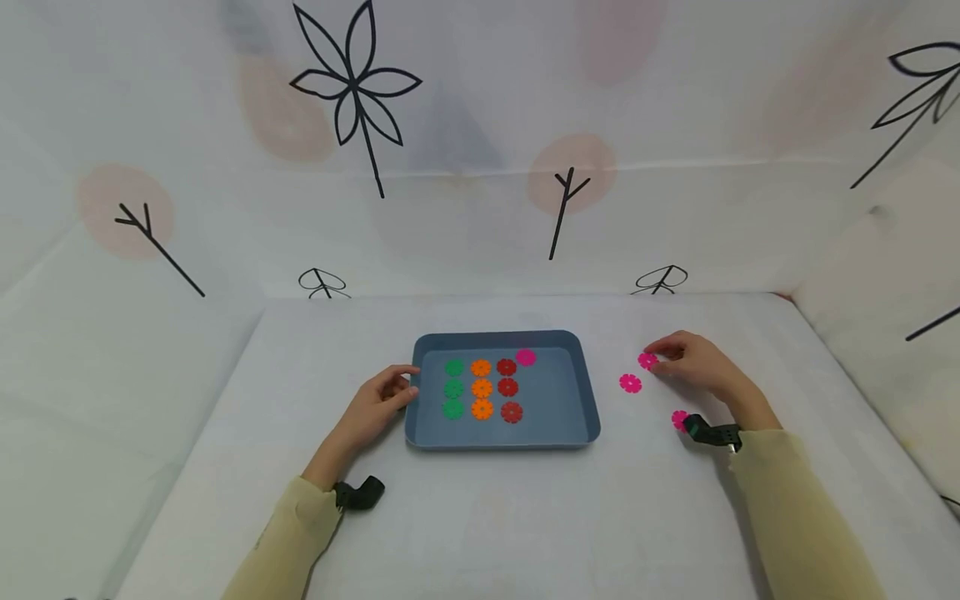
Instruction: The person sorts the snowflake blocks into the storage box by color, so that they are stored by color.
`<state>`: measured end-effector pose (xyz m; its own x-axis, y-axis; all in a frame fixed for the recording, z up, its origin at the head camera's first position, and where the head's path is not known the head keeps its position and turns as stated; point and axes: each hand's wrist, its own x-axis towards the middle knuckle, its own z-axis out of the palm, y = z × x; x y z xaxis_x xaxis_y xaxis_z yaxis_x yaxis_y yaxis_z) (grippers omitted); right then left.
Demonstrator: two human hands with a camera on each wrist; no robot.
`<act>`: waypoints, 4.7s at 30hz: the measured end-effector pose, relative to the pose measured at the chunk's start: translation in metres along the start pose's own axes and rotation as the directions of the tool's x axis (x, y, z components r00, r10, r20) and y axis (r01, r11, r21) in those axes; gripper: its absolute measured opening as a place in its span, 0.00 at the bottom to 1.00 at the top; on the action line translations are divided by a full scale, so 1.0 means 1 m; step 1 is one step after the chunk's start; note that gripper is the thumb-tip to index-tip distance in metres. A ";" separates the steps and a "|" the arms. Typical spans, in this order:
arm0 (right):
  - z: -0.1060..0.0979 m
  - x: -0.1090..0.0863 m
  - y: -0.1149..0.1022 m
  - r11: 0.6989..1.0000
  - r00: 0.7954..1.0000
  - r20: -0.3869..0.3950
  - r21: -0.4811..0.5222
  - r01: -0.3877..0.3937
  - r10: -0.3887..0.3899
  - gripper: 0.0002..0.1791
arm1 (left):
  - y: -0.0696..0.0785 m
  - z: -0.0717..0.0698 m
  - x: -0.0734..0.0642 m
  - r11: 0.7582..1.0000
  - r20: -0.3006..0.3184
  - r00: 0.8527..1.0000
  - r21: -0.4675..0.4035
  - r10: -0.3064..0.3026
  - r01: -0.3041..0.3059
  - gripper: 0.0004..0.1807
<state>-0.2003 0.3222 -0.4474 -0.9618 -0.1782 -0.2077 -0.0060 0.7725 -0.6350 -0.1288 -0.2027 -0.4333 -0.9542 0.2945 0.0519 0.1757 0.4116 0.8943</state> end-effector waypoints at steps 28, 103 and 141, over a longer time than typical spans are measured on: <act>0.004 -0.005 -0.032 0.993 0.993 -0.102 0.095 0.070 -0.060 0.15 | 0.002 0.000 -0.001 1.000 0.019 1.000 -0.007 -0.008 0.008 0.20; 0.066 0.051 -0.145 0.923 0.892 0.241 0.049 0.383 -0.383 0.04 | -0.038 -0.013 0.019 0.994 0.135 0.988 -0.072 -0.068 0.078 0.20; 0.078 0.048 -0.143 0.940 0.934 0.170 -0.086 0.331 -0.314 0.03 | -0.010 -0.012 0.010 0.992 0.141 0.987 -0.090 -0.076 0.090 0.21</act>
<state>-0.2244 0.1553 -0.4245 -0.8499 -0.5128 -0.1213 -0.3481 0.7192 -0.6013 -0.1429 -0.2139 -0.4361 -0.9212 0.3808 -0.0797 0.0670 0.3569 0.9317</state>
